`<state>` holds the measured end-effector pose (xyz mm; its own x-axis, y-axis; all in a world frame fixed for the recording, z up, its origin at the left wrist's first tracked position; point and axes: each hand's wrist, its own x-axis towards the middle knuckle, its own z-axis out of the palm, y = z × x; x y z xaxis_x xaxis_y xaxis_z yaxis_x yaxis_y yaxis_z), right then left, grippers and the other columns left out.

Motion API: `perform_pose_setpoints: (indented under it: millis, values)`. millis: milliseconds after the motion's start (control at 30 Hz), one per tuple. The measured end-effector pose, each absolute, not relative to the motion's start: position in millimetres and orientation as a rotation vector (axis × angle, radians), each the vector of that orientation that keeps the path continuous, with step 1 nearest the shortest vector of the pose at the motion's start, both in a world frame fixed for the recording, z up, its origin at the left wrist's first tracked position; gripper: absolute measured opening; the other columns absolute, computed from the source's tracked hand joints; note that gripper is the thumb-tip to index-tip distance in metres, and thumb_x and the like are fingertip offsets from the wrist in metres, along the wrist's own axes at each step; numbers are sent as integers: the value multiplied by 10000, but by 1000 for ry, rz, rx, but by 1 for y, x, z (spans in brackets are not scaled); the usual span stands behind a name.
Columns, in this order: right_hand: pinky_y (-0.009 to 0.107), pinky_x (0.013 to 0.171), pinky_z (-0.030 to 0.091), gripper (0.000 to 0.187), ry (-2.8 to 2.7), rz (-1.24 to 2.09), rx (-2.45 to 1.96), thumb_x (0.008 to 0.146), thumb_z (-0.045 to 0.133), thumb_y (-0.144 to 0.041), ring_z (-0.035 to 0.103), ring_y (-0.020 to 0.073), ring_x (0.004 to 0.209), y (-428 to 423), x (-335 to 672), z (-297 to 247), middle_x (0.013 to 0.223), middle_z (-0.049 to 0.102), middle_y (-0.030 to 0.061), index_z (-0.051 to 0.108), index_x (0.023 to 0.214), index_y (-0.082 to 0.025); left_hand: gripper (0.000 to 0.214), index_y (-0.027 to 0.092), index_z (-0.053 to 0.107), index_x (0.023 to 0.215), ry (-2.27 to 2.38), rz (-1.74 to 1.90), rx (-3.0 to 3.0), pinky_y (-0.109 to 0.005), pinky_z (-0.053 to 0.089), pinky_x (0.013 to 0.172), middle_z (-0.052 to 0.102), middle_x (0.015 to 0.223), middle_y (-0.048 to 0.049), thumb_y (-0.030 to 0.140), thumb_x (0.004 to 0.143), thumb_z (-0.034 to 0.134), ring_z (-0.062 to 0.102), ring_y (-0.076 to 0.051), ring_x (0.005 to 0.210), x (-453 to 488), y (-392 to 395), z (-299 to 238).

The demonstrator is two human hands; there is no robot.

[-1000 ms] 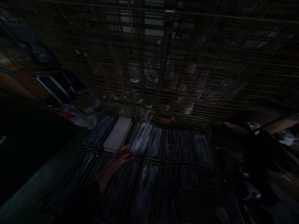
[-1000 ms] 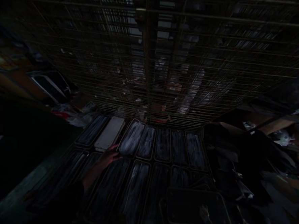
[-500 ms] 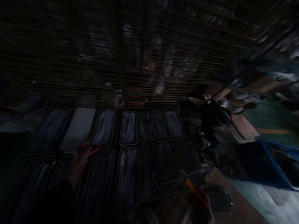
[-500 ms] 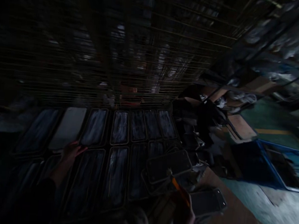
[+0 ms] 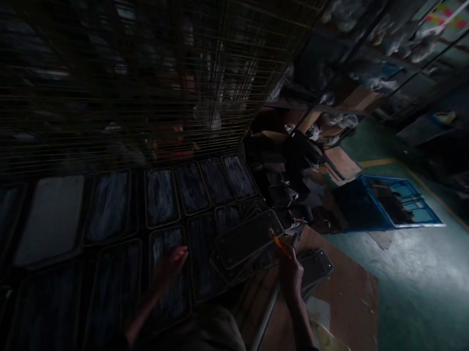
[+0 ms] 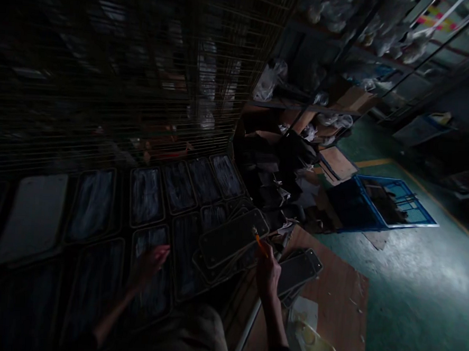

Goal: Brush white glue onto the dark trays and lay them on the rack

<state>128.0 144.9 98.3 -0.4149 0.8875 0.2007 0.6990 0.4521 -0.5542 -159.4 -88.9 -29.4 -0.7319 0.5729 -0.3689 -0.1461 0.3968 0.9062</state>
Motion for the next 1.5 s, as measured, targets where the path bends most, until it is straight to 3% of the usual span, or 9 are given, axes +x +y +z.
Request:
perform_pose_setpoints:
  millis: [100, 167, 300, 433, 767, 1000, 1133, 1300, 1500]
  values:
    - [220, 549, 444, 382, -2226, 563, -1311, 875, 397, -262, 655, 161, 612, 157, 124, 102, 760, 706, 31, 569, 1200, -162, 318, 251, 644, 1043, 2022, 1326, 791, -362, 439, 959, 651, 1090, -85, 357, 746, 687, 593, -262, 1046, -114, -14, -15]
    - [219, 566, 455, 379, -2204, 582, -1303, 878, 404, -269, 662, 162, 634, 160, 127, 101, 761, 706, 30, 568, 1205, -165, 291, 226, 643, 1019, 2070, 1259, 893, -367, 391, 995, 634, 1114, -109, 313, 746, 694, 551, -285, 1114, -103, 22, -7]
    - [205, 590, 468, 376, -2156, 600, -1327, 865, 406, -226, 672, 149, 668, 162, 141, 98, 777, 707, 17, 572, 1201, -193, 135, 215, 612, 808, 2108, 1102, 918, -338, 405, 895, 642, 898, -72, 224, 713, 707, 578, -265, 951, -105, 53, 6]
    - [200, 596, 472, 382, -2093, 633, -1314, 860, 404, -202, 677, 144, 692, 165, 155, 101, 819, 712, 28, 556, 1211, -191, 129, 214, 562, 730, 1954, 1102, 963, -259, 406, 693, 561, 670, 19, 315, 780, 624, 546, -167, 687, -109, 49, 23]
    - [211, 606, 482, 339, -2215, 661, -1182, 917, 389, -261, 665, 144, 660, 176, 139, 106, 781, 695, 22, 576, 1190, -187, 385, 199, 509, 756, 1736, 1257, 280, -172, 281, 326, 562, 598, 54, 511, 641, 701, 445, -70, 350, -63, 3, -18]
    - [192, 540, 406, 337, -2551, 405, -1002, 922, 375, -218, 644, 132, 663, 197, 109, 100, 860, 699, 39, 596, 1176, -197, 329, 186, 550, 805, 1726, 1270, 191, -182, 432, 371, 640, 663, 32, 414, 663, 740, 561, -93, 400, -48, -5, -31]
    - [207, 549, 371, 348, -2677, 302, -943, 932, 364, -200, 627, 136, 700, 213, 95, 98, 965, 687, 61, 578, 1206, -193, 272, 178, 547, 802, 1729, 1267, 191, -171, 420, 363, 629, 638, 34, 366, 704, 717, 557, -89, 392, -46, -5, -26]
    - [213, 512, 321, 367, -2802, 295, -972, 901, 373, -135, 583, 124, 627, 206, 100, 86, 903, 677, 45, 565, 1207, -198, 182, 163, 549, 798, 1748, 1247, 115, -182, 454, 381, 621, 647, 29, 300, 759, 662, 580, -95, 408, -42, -3, -20]
    - [205, 509, 294, 352, -2873, 537, -843, 939, 323, -135, 528, 108, 580, 136, 137, 81, 752, 609, 13, 537, 1214, -183, 140, 150, 579, 783, 1728, 1335, 123, -195, 476, 388, 608, 651, 20, 275, 763, 636, 596, -108, 443, -39, -6, -26]
